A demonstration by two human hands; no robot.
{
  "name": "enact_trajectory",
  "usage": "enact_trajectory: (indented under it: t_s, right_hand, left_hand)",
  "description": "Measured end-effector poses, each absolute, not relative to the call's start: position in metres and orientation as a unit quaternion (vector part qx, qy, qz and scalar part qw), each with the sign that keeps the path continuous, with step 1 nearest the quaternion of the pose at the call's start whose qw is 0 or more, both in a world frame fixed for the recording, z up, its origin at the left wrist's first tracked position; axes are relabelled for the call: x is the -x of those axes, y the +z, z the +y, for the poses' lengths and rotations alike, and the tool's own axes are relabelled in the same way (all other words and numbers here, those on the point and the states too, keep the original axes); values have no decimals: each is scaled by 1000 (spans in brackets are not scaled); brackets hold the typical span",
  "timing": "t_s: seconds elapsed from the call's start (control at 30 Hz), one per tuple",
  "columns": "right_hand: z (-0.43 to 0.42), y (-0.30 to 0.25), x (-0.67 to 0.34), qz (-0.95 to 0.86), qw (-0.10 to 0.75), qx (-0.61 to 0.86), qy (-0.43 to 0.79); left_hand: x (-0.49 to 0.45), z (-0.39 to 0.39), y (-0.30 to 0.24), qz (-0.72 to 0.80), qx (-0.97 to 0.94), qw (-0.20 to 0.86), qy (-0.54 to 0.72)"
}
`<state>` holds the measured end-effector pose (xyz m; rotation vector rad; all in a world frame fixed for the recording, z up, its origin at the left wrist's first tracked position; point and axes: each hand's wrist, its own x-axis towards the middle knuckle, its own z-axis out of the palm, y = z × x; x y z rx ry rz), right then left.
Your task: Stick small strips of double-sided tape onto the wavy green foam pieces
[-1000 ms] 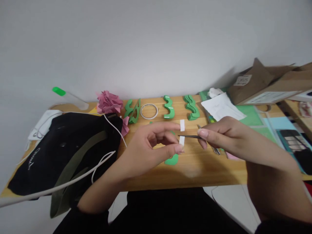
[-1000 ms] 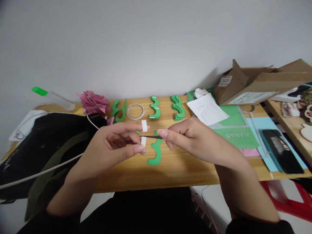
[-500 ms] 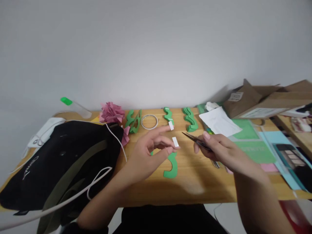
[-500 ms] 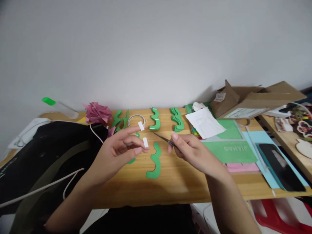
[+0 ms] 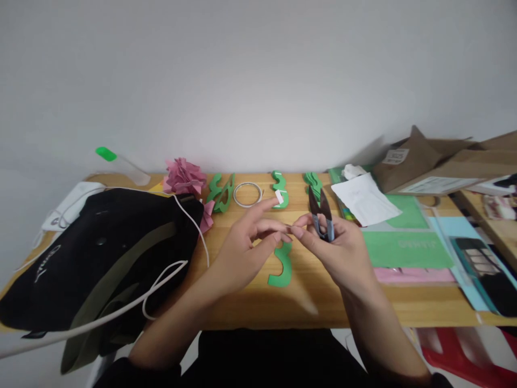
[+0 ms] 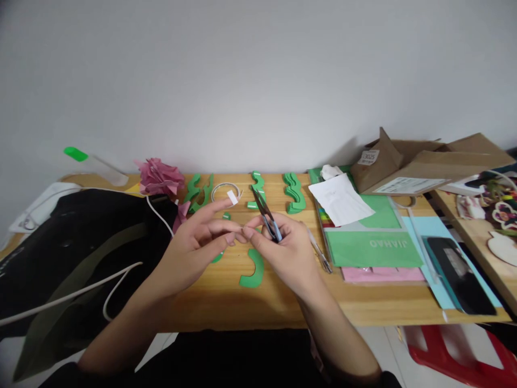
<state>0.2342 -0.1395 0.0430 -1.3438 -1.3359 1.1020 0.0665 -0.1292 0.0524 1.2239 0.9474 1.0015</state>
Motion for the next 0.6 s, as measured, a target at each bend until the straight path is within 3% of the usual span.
enact_trajectory:
  t_s: [0.6]
  right_hand:
    - [-135, 31, -232, -435, 467, 482, 601]
  left_hand:
    - [-64, -125, 44, 464, -494, 619, 396]
